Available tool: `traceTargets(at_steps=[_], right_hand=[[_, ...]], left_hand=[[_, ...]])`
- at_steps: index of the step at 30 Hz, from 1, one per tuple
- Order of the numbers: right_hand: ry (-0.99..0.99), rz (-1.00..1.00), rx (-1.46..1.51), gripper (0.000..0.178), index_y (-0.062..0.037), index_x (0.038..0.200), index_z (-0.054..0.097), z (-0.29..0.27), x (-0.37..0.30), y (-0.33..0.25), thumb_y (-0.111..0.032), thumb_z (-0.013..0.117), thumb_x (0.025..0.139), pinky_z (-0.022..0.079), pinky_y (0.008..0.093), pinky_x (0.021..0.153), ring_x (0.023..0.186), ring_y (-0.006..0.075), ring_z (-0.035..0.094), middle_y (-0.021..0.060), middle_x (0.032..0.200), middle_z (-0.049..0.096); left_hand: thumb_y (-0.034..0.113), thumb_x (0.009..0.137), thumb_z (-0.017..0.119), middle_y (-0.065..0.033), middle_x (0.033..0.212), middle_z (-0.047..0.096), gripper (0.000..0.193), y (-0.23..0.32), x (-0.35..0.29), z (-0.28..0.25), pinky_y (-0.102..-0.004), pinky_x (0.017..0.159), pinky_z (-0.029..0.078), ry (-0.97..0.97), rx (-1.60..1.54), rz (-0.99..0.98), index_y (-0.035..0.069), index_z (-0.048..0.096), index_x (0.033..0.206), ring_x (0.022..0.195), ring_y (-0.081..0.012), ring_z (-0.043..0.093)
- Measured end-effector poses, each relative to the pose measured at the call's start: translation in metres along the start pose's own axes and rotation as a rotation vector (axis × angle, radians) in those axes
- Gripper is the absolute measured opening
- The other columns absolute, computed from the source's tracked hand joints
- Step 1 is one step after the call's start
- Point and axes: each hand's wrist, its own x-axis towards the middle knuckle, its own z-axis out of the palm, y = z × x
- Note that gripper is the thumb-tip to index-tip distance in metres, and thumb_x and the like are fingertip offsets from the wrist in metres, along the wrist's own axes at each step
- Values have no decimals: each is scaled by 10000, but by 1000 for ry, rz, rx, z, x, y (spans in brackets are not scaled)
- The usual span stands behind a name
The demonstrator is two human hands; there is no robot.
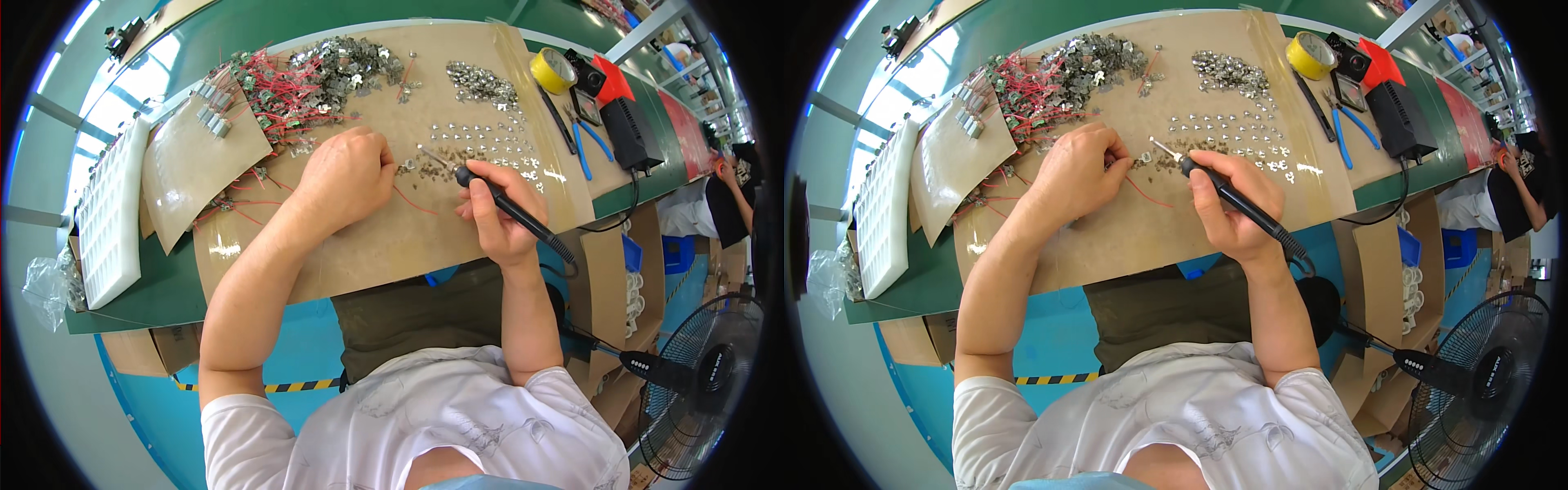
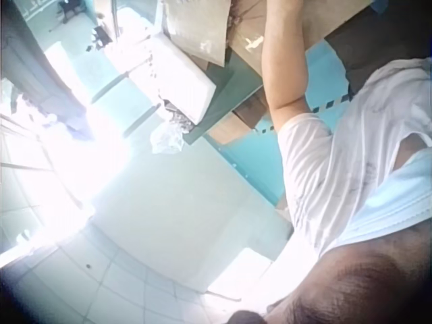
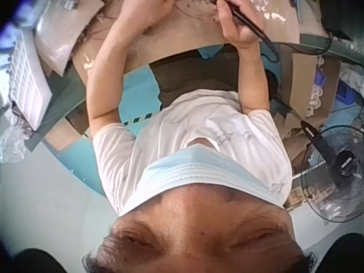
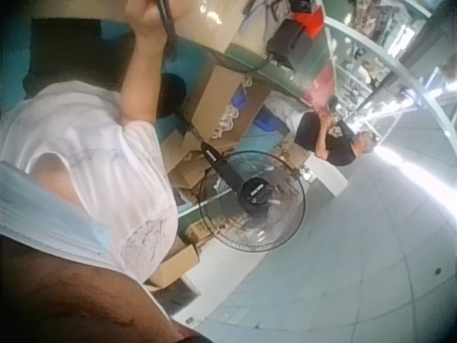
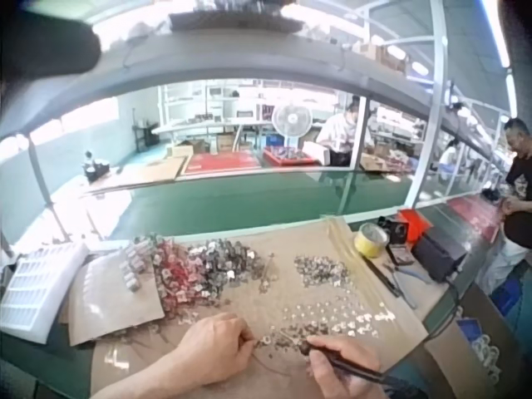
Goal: Soldering wires and small electronic components onto circuit boards at a factory workbench.
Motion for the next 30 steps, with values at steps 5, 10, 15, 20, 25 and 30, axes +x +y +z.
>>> traceTargets(at_steps=[5, 10, 15, 20, 25, 30], right_hand=[[-14, -33, -9, 255, 20, 1281, 701, 0, 21, -7, -47, 670, 1037, 527, 230, 546, 600, 85, 652, 86, 889, 783], [-135, -73, -68, 291, -66, 1350, 688, 6, 54, 1, -107, 673, 1062, 503, 221, 558, 606, 60, 622, 56, 926, 801], [-102, -88, 11, 340, -50, 1377, 672, 19, 49, 12, -179, 696, 1063, 489, 211, 547, 598, 53, 603, 68, 937, 801], [-4, 49, 248, 413, 20, 1401, 641, 11, 36, 23, -242, 678, 1083, 434, 187, 503, 560, 27, 545, 53, 838, 756], [102, 86, 332, 235, 21, 1125, 745, 8, 30, 20, -190, 651, 1084, 412, 183, 502, 558, 29, 533, 14, 748, 661], [-4, -184, 50, 124, 9, 953, 738, 8, 37, 6, -23, 622, 980, 443, 249, 534, 572, 105, 592, 57, 725, 680]], left_hand=[[125, 874, 666, -205, 950, 731, 144, -2, -1, 2, -490, 868, 578, -16, 21, -8, 11, 754, 871, 938, -398, 719], [129, 875, 665, -205, 951, 730, 145, 0, -3, 1, -492, 869, 577, -15, 21, -8, 15, 756, 871, 943, -397, 719], [132, 876, 666, -207, 958, 729, 148, -4, -2, 4, -496, 871, 574, -17, 8, -12, 15, 755, 874, 941, -401, 717], [126, 882, 659, -204, 959, 728, 148, -2, -2, 3, -493, 878, 571, -1, 9, 23, 11, 753, 880, 946, -401, 712], [122, 884, 660, -197, 960, 730, 143, -3, -1, 3, -490, 878, 571, -10, 1, 20, 13, 751, 876, 950, -397, 712], [121, 884, 661, -196, 947, 728, 142, -1, -3, 2, -488, 871, 571, -4, -4, 11, 10, 749, 866, 941, -395, 712]])
